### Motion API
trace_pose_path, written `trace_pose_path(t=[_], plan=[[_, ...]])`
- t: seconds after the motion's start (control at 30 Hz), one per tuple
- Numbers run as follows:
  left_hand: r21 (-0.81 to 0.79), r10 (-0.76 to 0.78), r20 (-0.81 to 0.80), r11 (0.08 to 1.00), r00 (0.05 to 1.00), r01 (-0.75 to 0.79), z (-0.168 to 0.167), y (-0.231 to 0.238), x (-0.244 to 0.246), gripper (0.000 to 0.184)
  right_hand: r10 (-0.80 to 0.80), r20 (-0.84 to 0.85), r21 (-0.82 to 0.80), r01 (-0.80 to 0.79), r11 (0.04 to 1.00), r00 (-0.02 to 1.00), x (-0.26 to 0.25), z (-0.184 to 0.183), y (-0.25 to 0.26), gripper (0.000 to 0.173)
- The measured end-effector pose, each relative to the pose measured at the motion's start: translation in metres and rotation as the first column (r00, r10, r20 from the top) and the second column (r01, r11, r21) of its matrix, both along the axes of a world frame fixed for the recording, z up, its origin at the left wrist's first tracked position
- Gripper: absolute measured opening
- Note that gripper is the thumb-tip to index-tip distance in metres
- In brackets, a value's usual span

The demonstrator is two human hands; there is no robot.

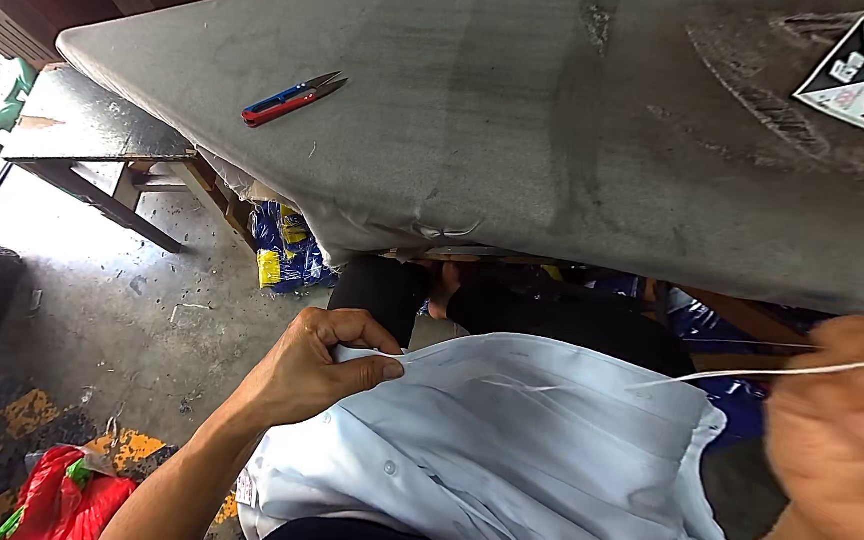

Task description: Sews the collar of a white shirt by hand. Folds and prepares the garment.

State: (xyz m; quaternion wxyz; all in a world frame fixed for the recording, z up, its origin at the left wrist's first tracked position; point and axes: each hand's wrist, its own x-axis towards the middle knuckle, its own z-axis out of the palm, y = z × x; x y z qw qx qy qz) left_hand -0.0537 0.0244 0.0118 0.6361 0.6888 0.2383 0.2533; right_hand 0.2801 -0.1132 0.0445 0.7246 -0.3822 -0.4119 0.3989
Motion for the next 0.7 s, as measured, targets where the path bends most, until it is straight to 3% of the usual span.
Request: trace_pose_path(t=[0.13,0.27,0.7], plan=[[0.006,-0.004,0.002,1.0,1.0,0.004,0.001,0.0,0.0,0.011,0.28,0.326,-0.141,-0.246,0.959,0.903,-0.079,-0.011,0.017,0.015],[0.011,-0.003,0.004,1.0,1.0,0.003,0.002,0.0,-0.001,0.012,0.233,0.547,-0.228,-0.125,0.966,0.804,-0.117,-0.04,0.022,0.015],[0.01,-0.007,0.011,1.0,1.0,0.007,0.002,-0.001,-0.002,0.011,0.178,0.619,-0.197,-0.068,0.978,0.765,-0.12,-0.04,0.028,0.016]])
